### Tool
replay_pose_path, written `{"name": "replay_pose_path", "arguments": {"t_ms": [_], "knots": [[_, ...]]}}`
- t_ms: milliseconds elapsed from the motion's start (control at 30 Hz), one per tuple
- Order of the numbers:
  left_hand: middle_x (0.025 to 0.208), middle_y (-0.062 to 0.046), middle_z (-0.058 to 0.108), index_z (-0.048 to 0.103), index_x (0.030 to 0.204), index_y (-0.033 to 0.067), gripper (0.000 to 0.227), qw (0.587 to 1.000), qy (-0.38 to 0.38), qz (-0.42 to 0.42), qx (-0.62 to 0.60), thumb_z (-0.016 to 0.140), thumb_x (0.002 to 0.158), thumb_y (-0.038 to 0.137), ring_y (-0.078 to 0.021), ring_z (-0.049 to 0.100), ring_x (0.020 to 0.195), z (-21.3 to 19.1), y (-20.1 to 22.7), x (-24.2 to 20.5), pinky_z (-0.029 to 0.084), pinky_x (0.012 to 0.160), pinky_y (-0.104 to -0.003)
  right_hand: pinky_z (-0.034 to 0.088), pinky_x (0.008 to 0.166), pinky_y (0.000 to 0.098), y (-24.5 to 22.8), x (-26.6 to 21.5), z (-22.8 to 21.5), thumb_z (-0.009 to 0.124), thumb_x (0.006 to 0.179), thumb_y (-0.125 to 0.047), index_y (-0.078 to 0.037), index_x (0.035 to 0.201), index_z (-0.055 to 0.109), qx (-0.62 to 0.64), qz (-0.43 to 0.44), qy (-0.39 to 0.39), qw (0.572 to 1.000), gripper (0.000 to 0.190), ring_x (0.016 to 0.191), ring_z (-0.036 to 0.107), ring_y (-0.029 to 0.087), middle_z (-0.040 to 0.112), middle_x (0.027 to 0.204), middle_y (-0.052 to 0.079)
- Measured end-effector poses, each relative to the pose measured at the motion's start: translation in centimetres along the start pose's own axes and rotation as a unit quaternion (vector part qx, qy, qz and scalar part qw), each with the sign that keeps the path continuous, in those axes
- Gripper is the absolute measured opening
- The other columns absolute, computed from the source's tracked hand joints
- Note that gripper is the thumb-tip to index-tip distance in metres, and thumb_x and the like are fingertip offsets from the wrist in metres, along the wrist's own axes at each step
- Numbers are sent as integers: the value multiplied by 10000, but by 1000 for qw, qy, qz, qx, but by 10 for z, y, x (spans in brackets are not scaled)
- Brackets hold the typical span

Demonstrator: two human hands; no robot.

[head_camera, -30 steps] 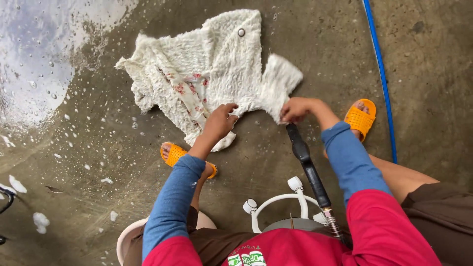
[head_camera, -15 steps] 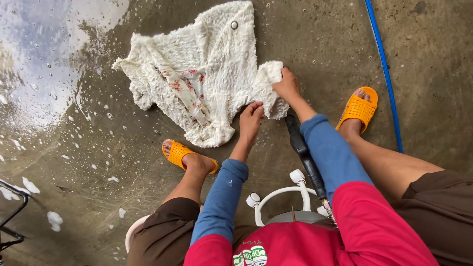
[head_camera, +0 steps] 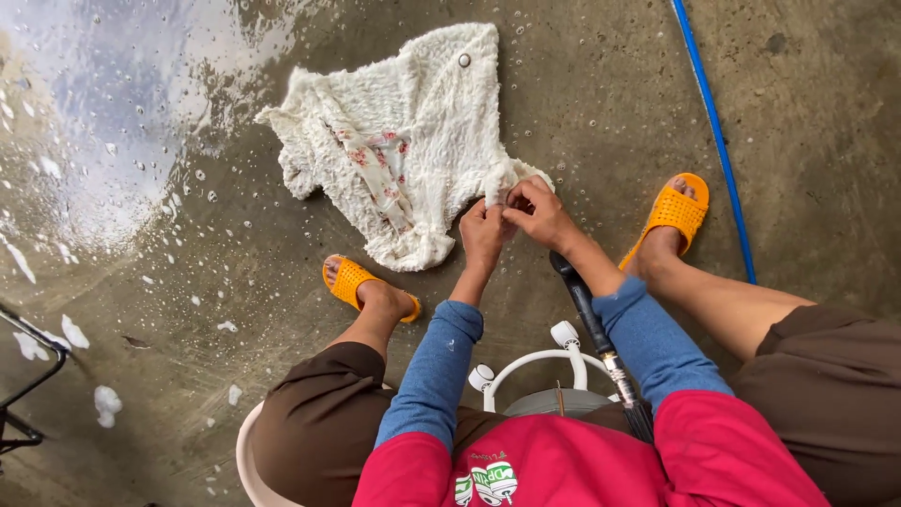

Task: Washing a white garment on the floor using a high-pressure water sprayer.

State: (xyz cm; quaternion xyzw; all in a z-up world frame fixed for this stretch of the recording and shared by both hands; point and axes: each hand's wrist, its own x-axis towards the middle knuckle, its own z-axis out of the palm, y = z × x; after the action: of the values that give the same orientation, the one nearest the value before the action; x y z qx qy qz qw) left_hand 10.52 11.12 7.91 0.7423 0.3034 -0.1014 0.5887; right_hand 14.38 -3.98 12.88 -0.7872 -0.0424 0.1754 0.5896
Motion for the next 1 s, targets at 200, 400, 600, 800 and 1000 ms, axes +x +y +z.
{"name": "replay_pose_path", "arguments": {"t_ms": [200,400,600,800,1000], "knots": [[545,26,516,706,651,148,169,996,-41,17,-81,634,796,195,-94,468,613,-8,32,-25,394,560,-262,546,767,581,-26,-15,-7,824,837,-220,-24,1201,538,-42,30,33,998,503,988,644,501,574,1068,257],[698,19,494,721,820,92,146,981,-13,-9,-194,587,792,144,-107,424,698,-3,13,-10,346,648,-248,554,949,564,21,-21,0,588,864,-166,-140,1273,691,-145,194,105,965,423,1111,669,443,721,1127,229],[956,-203,728,709,1010,10,278,749,-183,-285,-570,591,808,160,-316,738,839,-30,105,-70,593,828,-478,613,814,475,54,-21,-7,462,621,86,-19,1147,728,355,345,122,860,599,872,740,309,751,1027,200],[976,-152,778,698,1120,25,262,850,-325,-185,-370,744,939,209,-245,779,811,-27,45,-49,653,695,-434,595,839,513,-63,-32,-31,431,515,-69,-21,951,736,561,309,59,766,534,765,719,308,709,803,152],[698,2,601,707,783,127,169,952,-264,-16,-156,679,935,195,-77,576,660,0,40,-44,473,591,-236,578,807,464,-27,-42,-45,433,582,-79,30,1178,557,617,214,-66,754,618,817,712,322,669,873,197]]}}
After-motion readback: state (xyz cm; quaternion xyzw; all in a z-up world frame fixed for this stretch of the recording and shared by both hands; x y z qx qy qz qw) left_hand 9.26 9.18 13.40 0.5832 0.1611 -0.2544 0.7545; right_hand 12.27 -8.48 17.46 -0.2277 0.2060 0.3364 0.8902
